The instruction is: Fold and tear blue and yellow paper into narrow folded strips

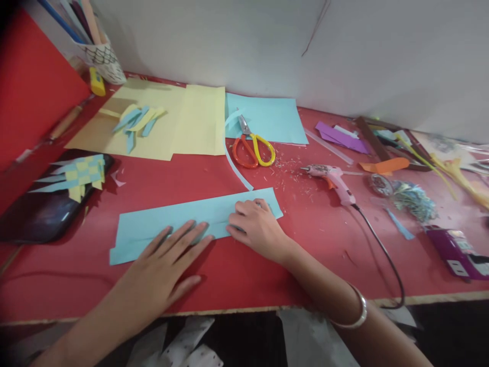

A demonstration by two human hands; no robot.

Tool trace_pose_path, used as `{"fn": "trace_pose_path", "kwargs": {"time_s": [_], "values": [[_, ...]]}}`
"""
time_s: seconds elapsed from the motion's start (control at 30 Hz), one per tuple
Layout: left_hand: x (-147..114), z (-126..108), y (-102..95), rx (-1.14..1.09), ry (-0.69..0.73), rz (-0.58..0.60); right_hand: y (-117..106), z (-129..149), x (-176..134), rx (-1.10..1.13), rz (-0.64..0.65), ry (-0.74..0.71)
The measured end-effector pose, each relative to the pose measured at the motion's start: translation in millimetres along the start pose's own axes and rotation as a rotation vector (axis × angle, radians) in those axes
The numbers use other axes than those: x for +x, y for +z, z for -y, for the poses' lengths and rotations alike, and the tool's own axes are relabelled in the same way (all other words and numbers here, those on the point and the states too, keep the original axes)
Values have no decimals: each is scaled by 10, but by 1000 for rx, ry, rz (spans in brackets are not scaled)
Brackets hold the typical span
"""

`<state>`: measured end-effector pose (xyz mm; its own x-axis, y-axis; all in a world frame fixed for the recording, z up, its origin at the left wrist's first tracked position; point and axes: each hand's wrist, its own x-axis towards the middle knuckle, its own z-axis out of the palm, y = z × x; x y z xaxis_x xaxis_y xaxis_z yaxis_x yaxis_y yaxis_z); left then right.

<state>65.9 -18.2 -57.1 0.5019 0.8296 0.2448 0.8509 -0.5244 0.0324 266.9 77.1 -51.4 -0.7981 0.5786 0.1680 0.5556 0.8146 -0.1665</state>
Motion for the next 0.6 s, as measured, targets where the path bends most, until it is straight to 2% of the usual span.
{"fn": "trace_pose_path", "kwargs": {"time_s": [0.2, 0.6], "values": [[-1, -12, 34, -45, 31, 79, -20, -53, -50, 53, -19, 59], [-56, -2, 32, -89, 17, 92, -95, -343, -283, 94, -71, 145]]}}
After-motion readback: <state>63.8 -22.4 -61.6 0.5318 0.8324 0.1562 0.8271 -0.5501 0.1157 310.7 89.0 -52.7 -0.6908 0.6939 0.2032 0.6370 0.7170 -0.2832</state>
